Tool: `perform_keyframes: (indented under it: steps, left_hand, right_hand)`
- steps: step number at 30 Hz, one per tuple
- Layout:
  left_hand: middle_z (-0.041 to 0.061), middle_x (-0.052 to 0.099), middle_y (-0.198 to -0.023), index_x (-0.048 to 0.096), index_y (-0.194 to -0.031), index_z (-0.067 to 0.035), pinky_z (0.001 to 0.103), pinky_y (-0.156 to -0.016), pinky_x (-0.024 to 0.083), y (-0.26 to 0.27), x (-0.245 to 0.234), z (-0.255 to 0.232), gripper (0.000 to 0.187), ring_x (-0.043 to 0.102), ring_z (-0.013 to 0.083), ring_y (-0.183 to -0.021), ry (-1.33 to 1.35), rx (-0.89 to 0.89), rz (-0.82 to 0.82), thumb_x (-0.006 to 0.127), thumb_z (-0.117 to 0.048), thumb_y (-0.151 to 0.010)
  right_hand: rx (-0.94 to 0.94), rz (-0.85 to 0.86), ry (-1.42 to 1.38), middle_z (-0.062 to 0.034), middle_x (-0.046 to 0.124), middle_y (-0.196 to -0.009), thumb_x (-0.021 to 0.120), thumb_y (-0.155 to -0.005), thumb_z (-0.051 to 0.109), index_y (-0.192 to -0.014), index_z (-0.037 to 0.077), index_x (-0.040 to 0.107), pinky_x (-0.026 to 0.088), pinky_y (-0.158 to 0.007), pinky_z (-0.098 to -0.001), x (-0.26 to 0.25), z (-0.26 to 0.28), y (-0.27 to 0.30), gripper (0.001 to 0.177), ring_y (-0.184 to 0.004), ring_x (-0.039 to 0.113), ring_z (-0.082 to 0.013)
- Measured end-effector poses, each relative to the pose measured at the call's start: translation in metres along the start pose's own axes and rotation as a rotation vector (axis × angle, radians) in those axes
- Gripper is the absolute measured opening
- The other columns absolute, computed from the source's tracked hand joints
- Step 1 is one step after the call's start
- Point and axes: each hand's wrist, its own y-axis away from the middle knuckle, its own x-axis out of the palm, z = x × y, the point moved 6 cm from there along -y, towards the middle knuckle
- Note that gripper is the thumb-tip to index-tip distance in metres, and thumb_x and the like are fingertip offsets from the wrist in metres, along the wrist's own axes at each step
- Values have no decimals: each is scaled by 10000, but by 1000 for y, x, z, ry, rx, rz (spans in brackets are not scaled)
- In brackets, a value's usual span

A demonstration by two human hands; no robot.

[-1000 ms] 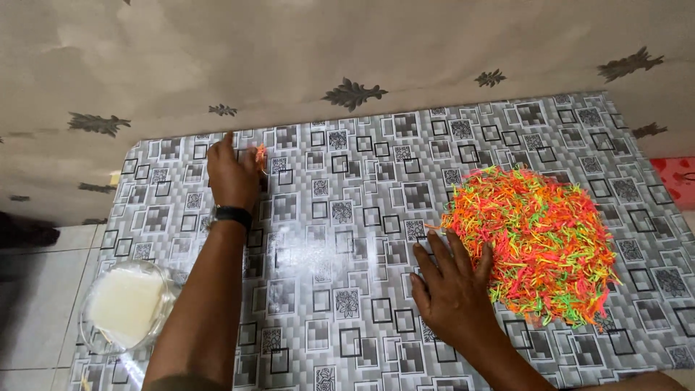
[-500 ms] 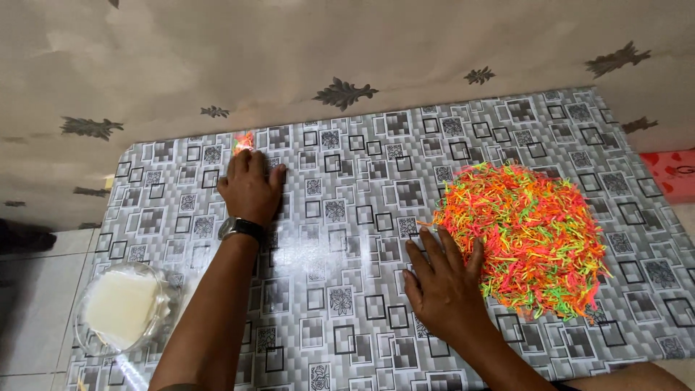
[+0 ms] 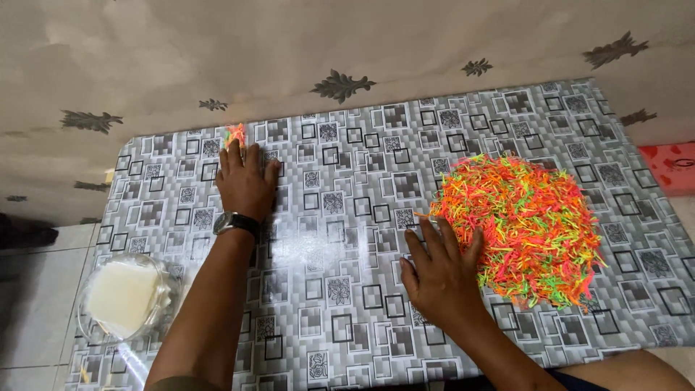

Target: Packaging small colorful plastic items into small plastic bags.

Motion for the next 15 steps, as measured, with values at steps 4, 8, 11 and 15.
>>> perform_keyframes:
  steps: [4, 8, 11, 15]
  left_hand:
    - [264, 424, -1459, 590, -1375, -68, 642, -970, 434, 34, -27, -53, 490, 427, 492, -1314, 171, 129, -35, 678, -306, -955]
    - [241, 665, -1195, 664, -1237, -38, 577, -962, 535, 97, -93, -144, 287, 626, 482, -1164, 943, 303, 103, 651, -152, -974]
    - [237, 718, -909, 688, -1015, 38, 439, -743, 553, 162, -171, -202, 291, 673, 318, -787, 1594, 463, 341, 605, -237, -966]
    - [229, 718, -940, 686, -1035, 30, 437, -753, 557, 240, -246, -242, 298, 677, 316, -809, 1450, 421, 340, 628, -248, -946]
  right_hand:
    - [32, -73, 104, -202, 615, -1349, 601, -915, 386, -1223, 52, 670, 219, -1065, -793, 4, -9, 2, 459, -1303, 539, -404]
    - [45, -109, 187, -170, 655, -1219, 547, -958, 395, -1206, 56, 674, 267, -1019, -798, 3, -12, 0, 438, -1167, 608, -368]
    - [10, -80, 215, -117, 671, -1116, 583, -882, 338, -1153, 83, 693, 317, -1021, -786, 6, -18, 3, 388, -1062, 637, -312]
    - [-28, -29, 248, -79, 670, -1013, 592, -876, 207, -1111, 118, 719, 356, -1010, -761, 10, -45, 7, 282, -999, 653, -294]
